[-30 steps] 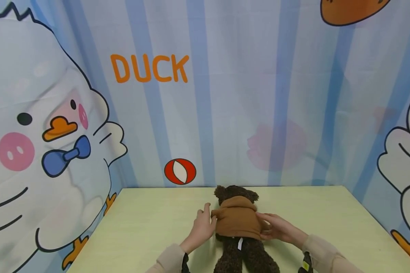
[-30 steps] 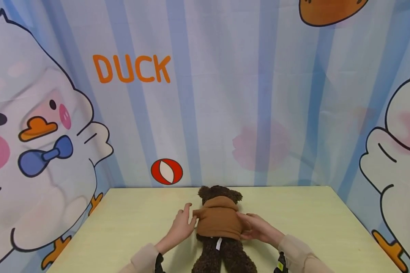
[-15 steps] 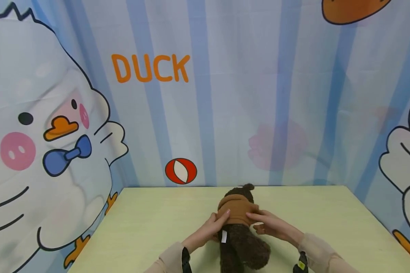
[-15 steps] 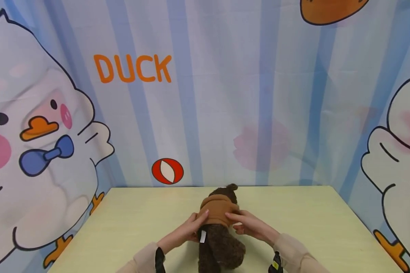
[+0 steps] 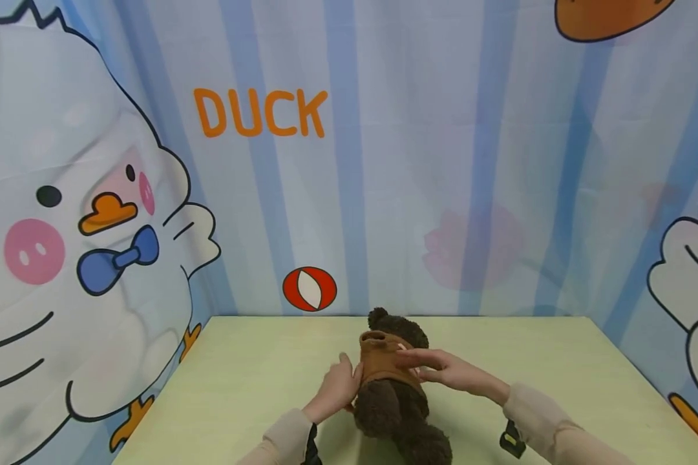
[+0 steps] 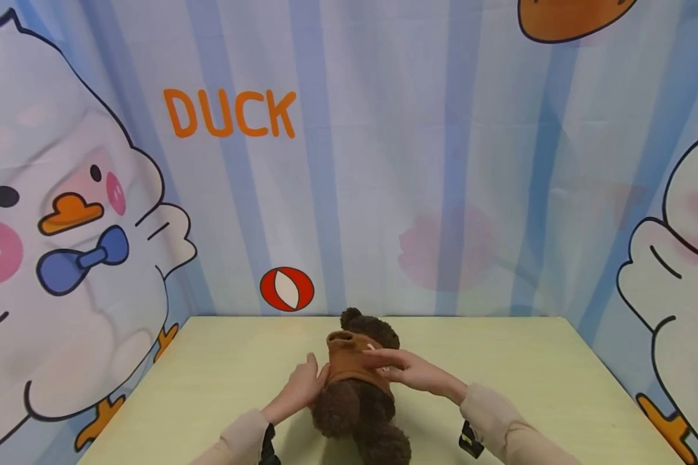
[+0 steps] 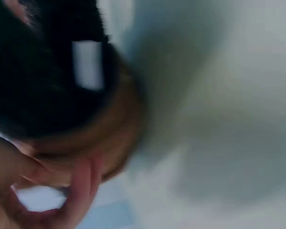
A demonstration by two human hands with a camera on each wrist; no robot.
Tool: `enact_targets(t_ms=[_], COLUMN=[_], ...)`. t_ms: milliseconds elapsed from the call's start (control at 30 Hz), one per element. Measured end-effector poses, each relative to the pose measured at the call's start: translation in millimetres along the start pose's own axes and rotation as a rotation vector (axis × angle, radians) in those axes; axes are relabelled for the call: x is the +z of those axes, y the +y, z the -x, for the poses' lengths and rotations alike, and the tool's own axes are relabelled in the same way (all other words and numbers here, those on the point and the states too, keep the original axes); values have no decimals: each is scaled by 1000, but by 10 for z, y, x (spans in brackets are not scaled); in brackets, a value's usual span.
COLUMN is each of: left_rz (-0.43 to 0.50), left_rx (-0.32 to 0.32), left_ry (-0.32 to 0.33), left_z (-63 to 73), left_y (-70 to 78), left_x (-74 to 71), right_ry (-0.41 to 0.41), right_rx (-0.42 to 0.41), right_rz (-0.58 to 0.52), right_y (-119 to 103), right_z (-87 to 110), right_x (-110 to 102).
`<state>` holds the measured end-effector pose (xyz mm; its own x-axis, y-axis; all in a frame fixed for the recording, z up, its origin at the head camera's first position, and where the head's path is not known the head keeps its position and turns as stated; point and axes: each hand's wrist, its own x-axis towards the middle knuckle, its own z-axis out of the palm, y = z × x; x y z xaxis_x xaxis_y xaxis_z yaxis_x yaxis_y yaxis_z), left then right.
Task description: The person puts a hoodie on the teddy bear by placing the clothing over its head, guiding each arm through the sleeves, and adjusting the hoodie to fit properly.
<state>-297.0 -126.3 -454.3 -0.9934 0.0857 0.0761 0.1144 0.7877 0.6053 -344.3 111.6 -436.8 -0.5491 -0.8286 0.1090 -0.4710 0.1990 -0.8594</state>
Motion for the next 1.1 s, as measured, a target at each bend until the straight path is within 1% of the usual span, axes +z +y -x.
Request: enact_targets(t_ms=[33, 67, 100, 133, 167, 200, 267, 333, 367, 400, 467, 500, 567, 633, 667, 733, 800, 833, 900, 967, 1000, 1067, 1100], left_rz=[-67, -142, -195, -232, -251, -243, -201, -153, -117, -80, -8, 39, 106, 145, 151, 139, 116, 101, 56, 29, 33, 21, 11], left_rx=[29, 82, 132, 180, 227, 268, 308, 316, 312, 307, 308, 304, 305, 310, 302, 296, 298, 296, 315, 329, 334, 345, 347], left_ry=[88, 158, 202, 208, 180, 129, 1, -104, -137, -157, -163, -165, -158, -155, -155, -149, -133, -121, -83, -50, -48, -55, -57], left_z=[3, 8, 11, 15, 15, 14, 1, -25, -43, -58, -82, -89, -90, -81, -77, -80, -97, -106, -121, -129, -128, -119, -107], left_y=[33, 61, 82, 96, 100, 94, 50, -21, -60, -96, -154, -178, -207, -211, -206, -175, -126, -94, -29, 37, 72, 129, 148], left_x=[-39, -78, -111, -145, -175, -200, -237, -250, -249, -245, -225, -204, -149, -76, -37, 35, 101, 132, 190, 255, 282, 327, 342], right_ry=[47, 100, 156, 207, 245, 265, 271, 279, 289, 308, 364, 402, 470, 508, 513, 488, 461, 452, 450, 474, 491, 535, 549], right_rx=[-29, -42, -46, -41, -26, 2, 49, 82, 96, 102, 96, 85, 79, 109, 128, 157, 153, 125, 32, -62, -104, -171, -184], right_rz=[70, 148, 225, 298, 355, 387, 420, 385, 359, 340, 308, 321, 406, 525, 592, 693, 776, 830, 972, 1141, 1208, 1298, 1305], right_y=[30, 64, 99, 130, 160, 187, 234, 268, 279, 286, 286, 281, 256, 216, 196, 147, 115, 108, 110, 139, 155, 189, 200], right_z=[3, 9, 16, 23, 29, 32, 24, -1, -15, -27, -45, -51, -59, -71, -81, -99, -117, -123, -128, -122, -113, -89, -71], right_x=[22, 51, 87, 128, 172, 216, 301, 379, 410, 434, 461, 463, 440, 392, 362, 305, 263, 247, 235, 230, 225, 219, 219])
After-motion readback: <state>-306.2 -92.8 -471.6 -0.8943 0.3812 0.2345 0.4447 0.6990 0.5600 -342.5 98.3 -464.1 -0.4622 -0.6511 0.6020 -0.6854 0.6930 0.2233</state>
